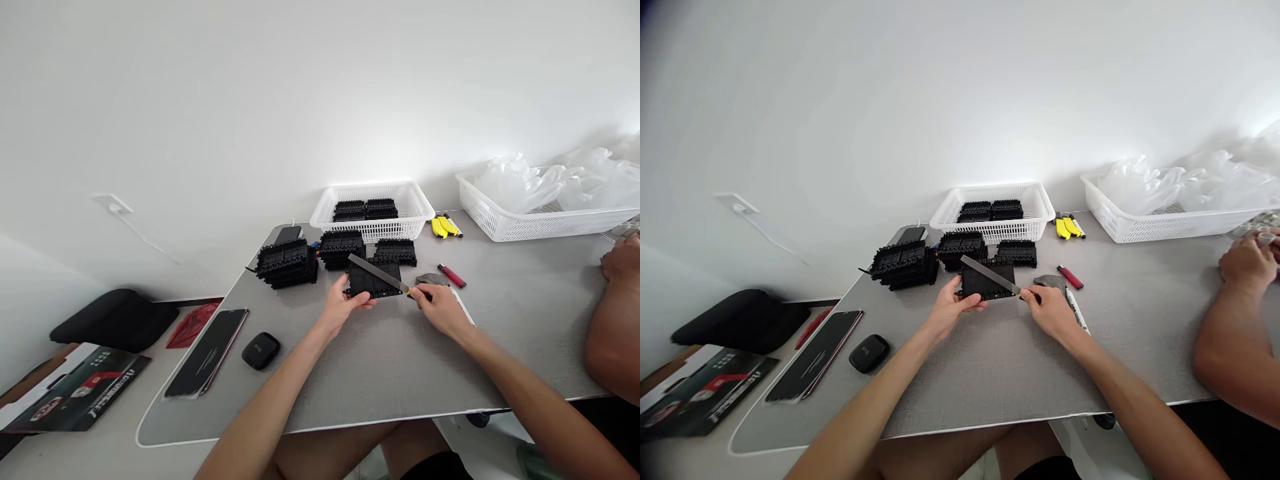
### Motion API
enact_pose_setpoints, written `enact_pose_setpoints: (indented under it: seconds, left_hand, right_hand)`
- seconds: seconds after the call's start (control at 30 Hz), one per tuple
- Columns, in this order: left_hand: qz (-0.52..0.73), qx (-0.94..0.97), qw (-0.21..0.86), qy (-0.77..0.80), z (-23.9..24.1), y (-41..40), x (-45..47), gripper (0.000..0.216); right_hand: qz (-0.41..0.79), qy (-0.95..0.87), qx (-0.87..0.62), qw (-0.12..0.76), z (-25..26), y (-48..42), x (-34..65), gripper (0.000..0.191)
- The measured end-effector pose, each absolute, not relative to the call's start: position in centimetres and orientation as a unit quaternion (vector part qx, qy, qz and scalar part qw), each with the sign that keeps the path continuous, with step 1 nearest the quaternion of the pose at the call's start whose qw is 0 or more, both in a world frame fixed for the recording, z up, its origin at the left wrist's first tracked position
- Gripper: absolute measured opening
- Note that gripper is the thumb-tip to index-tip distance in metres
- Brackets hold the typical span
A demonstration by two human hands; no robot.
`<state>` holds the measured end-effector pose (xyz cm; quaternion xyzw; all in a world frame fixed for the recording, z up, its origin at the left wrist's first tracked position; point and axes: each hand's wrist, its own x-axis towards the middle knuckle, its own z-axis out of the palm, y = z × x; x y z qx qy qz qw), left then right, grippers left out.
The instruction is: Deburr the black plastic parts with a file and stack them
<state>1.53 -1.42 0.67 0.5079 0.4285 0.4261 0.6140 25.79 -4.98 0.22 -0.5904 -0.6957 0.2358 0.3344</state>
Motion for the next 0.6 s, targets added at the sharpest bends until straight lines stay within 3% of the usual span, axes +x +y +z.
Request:
enact_pose_setpoints:
  seconds: [0.6]
  left_hand:
    - [0.431, 0.498, 0.612, 0.437, 0.6, -1.3, 1.4, 0.056]
  right_hand:
    - [0.217, -0.672, -0.621, 0.339, 0.3, -4.5, 27.2, 0.044]
